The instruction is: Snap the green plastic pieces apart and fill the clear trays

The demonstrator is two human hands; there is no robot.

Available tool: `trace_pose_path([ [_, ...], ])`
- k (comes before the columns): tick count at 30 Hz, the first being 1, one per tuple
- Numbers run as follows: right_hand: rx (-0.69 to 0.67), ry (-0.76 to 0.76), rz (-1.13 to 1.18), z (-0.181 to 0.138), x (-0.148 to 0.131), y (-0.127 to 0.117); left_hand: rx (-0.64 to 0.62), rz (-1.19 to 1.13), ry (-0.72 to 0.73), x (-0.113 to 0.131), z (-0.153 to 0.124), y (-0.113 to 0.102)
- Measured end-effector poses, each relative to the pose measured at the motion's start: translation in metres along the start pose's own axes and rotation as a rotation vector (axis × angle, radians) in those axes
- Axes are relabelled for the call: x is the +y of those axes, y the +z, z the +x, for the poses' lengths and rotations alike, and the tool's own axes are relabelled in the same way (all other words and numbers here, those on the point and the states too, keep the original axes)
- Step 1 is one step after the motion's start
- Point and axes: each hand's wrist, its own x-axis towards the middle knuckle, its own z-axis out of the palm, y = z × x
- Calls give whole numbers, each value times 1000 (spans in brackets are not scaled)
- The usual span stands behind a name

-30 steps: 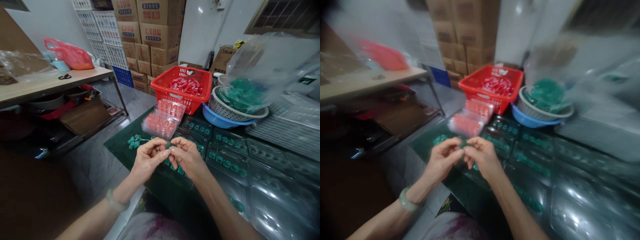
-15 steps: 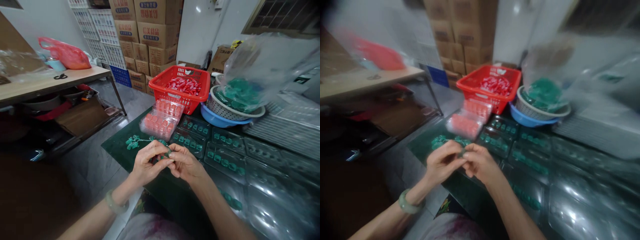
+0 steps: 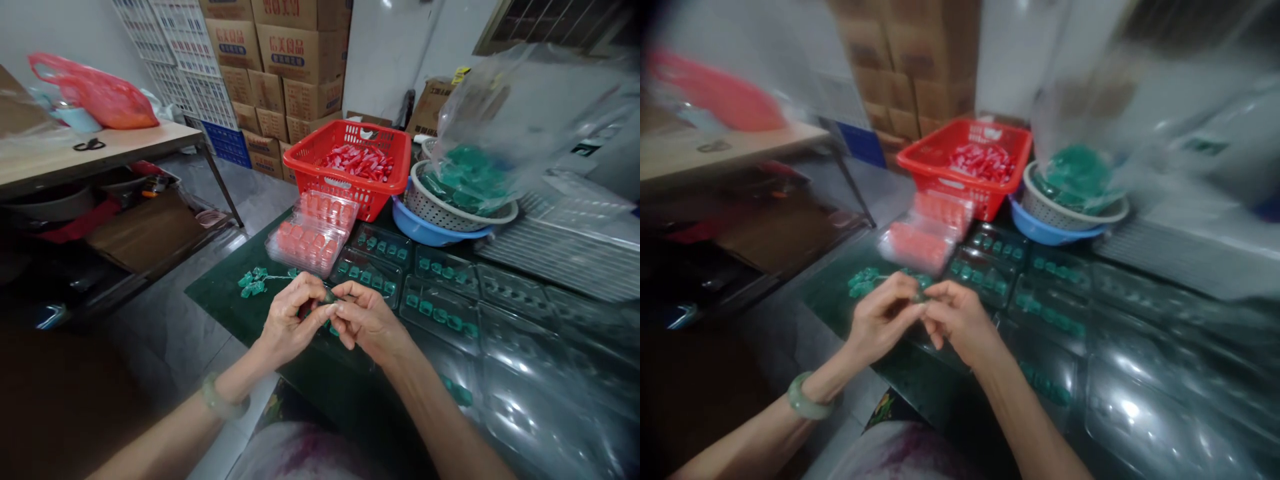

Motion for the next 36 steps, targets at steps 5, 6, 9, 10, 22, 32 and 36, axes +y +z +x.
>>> trace_pose_path([
  [5,82,-17,-15,-2,6,2,88,-167,-217,1,-7,10],
  [6,118,-30,-21,-3,7,4,72,-255,-286,1,-8,10],
  [9,218,-85,-40,-5,8,12,23,-527,-483,-2,-7,11],
  [10,242,-94,-42,-6,8,14,23,-590,-530,-3,-6,11],
  [22,270,26,103,-24,-5,8,-54,-994,-840,11,3,21],
  [32,170,-28,156,-63,-23,-38,249,-998,-677,7,29,-34],
  [36,60,44,133,-55,-18,-32,81,-817,-618,16,26,-21],
])
